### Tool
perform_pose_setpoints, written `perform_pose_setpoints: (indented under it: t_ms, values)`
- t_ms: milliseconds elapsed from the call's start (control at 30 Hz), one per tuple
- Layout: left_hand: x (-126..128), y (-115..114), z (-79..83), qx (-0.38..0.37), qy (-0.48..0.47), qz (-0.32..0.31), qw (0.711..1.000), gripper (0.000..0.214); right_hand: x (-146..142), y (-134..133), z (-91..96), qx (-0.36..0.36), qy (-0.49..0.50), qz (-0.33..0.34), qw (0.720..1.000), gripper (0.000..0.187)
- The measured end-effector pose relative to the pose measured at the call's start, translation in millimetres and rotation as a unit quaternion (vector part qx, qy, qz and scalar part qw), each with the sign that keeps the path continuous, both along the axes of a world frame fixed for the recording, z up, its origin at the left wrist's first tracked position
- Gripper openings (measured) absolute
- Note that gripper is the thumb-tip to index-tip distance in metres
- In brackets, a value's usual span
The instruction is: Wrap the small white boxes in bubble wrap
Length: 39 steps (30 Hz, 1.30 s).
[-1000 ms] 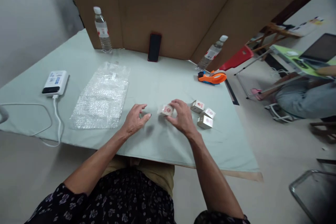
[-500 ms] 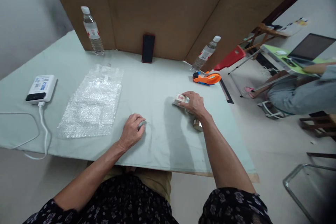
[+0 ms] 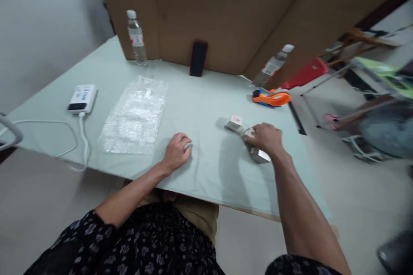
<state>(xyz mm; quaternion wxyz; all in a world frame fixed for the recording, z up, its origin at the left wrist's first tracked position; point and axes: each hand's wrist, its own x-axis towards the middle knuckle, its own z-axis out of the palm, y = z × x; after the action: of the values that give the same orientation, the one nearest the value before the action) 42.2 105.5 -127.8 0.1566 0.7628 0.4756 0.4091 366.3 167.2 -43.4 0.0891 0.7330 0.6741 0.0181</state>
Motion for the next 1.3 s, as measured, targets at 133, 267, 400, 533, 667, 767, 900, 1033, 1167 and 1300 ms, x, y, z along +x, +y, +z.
perform_pose_setpoints:
  t_ms: [133, 267, 400, 533, 667, 767, 900, 1033, 1167, 1300]
  values:
    - [-12, -20, 24.4, 0.034, -0.023, -0.025, 0.999, 0.02, -29, -27, -6.6, 0.023, 0.014, 0.127, 0.992, 0.025]
    - [-58, -46, 45.1, 0.063, 0.002, -0.009, 0.998, 0.018, -47, -61, -19.1, 0.05, 0.053, 0.235, 0.969, 0.03]
    - [-124, -62, 38.9, 0.052, 0.06, 0.113, 0.99, 0.018, -84, -81, -16.8, 0.177, 0.143, 0.256, 0.94, 0.043]
    - [-165, -70, 26.7, -0.001, 0.049, 0.23, 0.972, 0.018, -186, -87, -20.2, 0.141, 0.251, 0.387, 0.876, 0.022]
    - [-171, -83, 29.5, -0.081, -0.042, 0.246, 0.965, 0.014, -293, -81, -46.1, 0.112, 0.265, 0.452, 0.844, 0.034]
    - [-165, -94, 34.9, -0.195, -0.165, 0.243, 0.936, 0.012, -329, -66, -60.8, 0.12, 0.258, 0.459, 0.842, 0.018]
    - [-164, -99, 43.1, -0.405, -0.442, 0.174, 0.781, 0.038, -321, -52, -50.1, 0.177, 0.308, 0.425, 0.832, 0.019]
    - [-174, -83, 61.2, -0.441, -0.581, 0.129, 0.672, 0.074, -284, -57, -19.4, 0.213, 0.336, 0.394, 0.829, 0.019]
    - [-170, -60, 77.7, -0.446, -0.592, 0.122, 0.661, 0.088, -233, -83, -4.7, 0.199, 0.281, 0.453, 0.822, 0.019]
    - [-133, -47, 73.5, -0.507, -0.507, 0.103, 0.689, 0.072, -190, -122, -15.6, 0.184, 0.234, 0.443, 0.846, 0.023]
